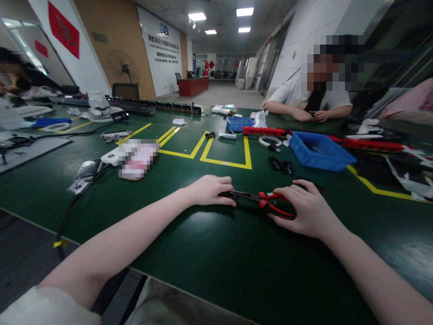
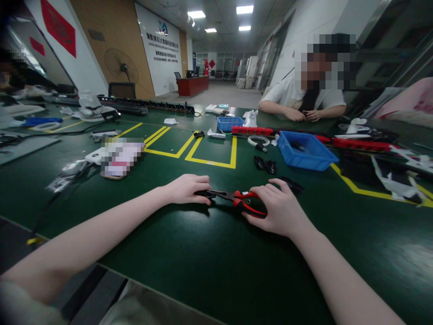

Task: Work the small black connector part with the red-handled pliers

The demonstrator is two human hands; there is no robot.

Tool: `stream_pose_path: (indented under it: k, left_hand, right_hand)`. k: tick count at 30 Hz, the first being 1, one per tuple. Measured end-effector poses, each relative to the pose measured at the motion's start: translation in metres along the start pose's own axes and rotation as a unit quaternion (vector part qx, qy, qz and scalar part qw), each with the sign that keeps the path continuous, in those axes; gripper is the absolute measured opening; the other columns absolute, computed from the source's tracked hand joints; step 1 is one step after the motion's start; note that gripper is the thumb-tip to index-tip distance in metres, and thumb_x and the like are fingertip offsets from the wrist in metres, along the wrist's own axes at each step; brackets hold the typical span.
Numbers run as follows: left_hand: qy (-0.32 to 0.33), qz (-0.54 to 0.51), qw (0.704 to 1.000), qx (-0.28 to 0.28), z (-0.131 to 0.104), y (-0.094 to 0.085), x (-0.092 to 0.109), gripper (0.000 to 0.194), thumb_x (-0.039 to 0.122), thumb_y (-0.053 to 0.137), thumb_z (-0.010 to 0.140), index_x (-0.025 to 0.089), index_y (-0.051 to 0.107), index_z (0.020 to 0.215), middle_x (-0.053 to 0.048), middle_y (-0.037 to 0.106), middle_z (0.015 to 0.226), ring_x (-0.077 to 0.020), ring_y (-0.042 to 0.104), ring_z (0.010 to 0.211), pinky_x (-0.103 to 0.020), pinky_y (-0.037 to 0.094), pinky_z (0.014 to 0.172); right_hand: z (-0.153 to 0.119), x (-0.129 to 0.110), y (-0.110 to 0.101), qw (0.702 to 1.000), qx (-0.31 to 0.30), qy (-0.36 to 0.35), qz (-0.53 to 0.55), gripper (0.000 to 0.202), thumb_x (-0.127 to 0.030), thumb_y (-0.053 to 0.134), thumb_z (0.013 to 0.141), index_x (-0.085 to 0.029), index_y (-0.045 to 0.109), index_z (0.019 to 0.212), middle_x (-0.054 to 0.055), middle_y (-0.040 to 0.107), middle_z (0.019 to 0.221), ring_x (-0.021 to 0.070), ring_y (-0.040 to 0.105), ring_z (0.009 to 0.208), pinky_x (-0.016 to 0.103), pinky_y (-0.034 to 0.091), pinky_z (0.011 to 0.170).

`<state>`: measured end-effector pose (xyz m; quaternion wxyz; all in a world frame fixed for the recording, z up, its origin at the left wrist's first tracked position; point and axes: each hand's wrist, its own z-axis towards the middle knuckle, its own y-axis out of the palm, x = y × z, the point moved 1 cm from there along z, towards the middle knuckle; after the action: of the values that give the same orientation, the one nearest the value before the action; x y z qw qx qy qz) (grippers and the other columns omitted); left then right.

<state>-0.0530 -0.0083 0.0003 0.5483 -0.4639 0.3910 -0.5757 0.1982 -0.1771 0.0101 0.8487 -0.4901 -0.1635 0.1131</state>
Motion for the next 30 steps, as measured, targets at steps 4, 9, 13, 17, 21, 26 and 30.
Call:
stream_pose_path:
  k: [4,9,13,17,21,26,30]
  left_hand:
    - [0.015,-0.002,1.0,0.006,0.0,-0.001,0.001,0.038,0.052,0.058,0.096,0.018,0.068,0.108,-0.009,0.062,0.116,-0.0223,0.064,0.098,-0.03,0.047,0.082]
    - [0.026,-0.002,1.0,0.011,-0.002,-0.002,-0.001,0.038,0.048,0.06,0.095,0.018,0.066,0.118,-0.012,0.054,0.139,-0.0266,0.062,0.111,-0.038,0.048,0.092]
    - [0.026,-0.003,1.0,0.015,-0.004,-0.003,-0.006,0.044,0.047,0.059,0.095,0.017,0.062,0.126,-0.014,0.052,0.144,-0.0296,0.059,0.12,-0.042,0.047,0.098]
    - [0.014,-0.013,1.0,0.018,-0.006,-0.004,-0.009,0.056,0.046,0.059,0.093,0.017,0.051,0.14,-0.014,0.049,0.148,-0.0315,0.053,0.129,-0.044,0.044,0.103]
    - [0.001,-0.015,1.0,0.012,-0.006,-0.003,-0.01,0.065,0.045,0.057,0.091,0.015,0.042,0.147,-0.016,0.045,0.152,-0.0328,0.049,0.132,-0.045,0.042,0.105]
    - [0.008,-0.026,1.0,-0.007,-0.006,-0.002,-0.011,0.06,0.034,0.053,0.09,0.016,0.044,0.146,-0.015,0.047,0.149,-0.0323,0.051,0.131,-0.045,0.041,0.106]
    - [0.005,-0.031,0.999,-0.021,-0.006,-0.001,-0.012,0.061,0.033,0.052,0.09,0.014,0.043,0.147,-0.015,0.052,0.145,-0.031,0.053,0.127,-0.043,0.041,0.106]
  right_hand:
    - [-0.002,0.002,0.001,1.0,-0.003,-0.003,-0.002,0.046,-0.052,0.064,0.082,-0.016,0.06,0.11,0.011,0.073,0.096,0.0273,0.068,0.085,0.053,0.041,0.1]
    - [0.0,0.002,0.002,1.0,-0.012,-0.018,-0.008,0.046,-0.053,0.064,0.083,-0.014,0.062,0.107,0.011,0.073,0.094,0.0264,0.069,0.083,0.052,0.042,0.098]
    - [0.001,0.0,0.002,1.0,-0.009,-0.02,-0.008,0.046,-0.053,0.063,0.084,-0.012,0.063,0.106,0.012,0.073,0.094,0.0268,0.069,0.083,0.052,0.042,0.097]
    - [0.001,0.0,0.002,1.0,-0.012,-0.016,0.001,0.046,-0.054,0.063,0.084,-0.012,0.064,0.105,0.012,0.074,0.093,0.0266,0.069,0.082,0.051,0.042,0.098]
    - [0.001,-0.001,0.003,1.0,-0.015,-0.014,0.003,0.047,-0.055,0.062,0.085,-0.013,0.063,0.106,0.012,0.074,0.095,0.027,0.07,0.084,0.051,0.042,0.098]
    - [0.001,-0.003,0.004,1.0,-0.015,-0.011,0.007,0.047,-0.055,0.061,0.086,-0.013,0.063,0.106,0.012,0.075,0.096,0.0263,0.07,0.084,0.051,0.041,0.098]
    - [0.0,-0.002,0.005,1.0,-0.014,-0.007,0.004,0.047,-0.056,0.061,0.085,-0.014,0.063,0.107,0.012,0.075,0.097,0.0268,0.07,0.085,0.051,0.041,0.098]
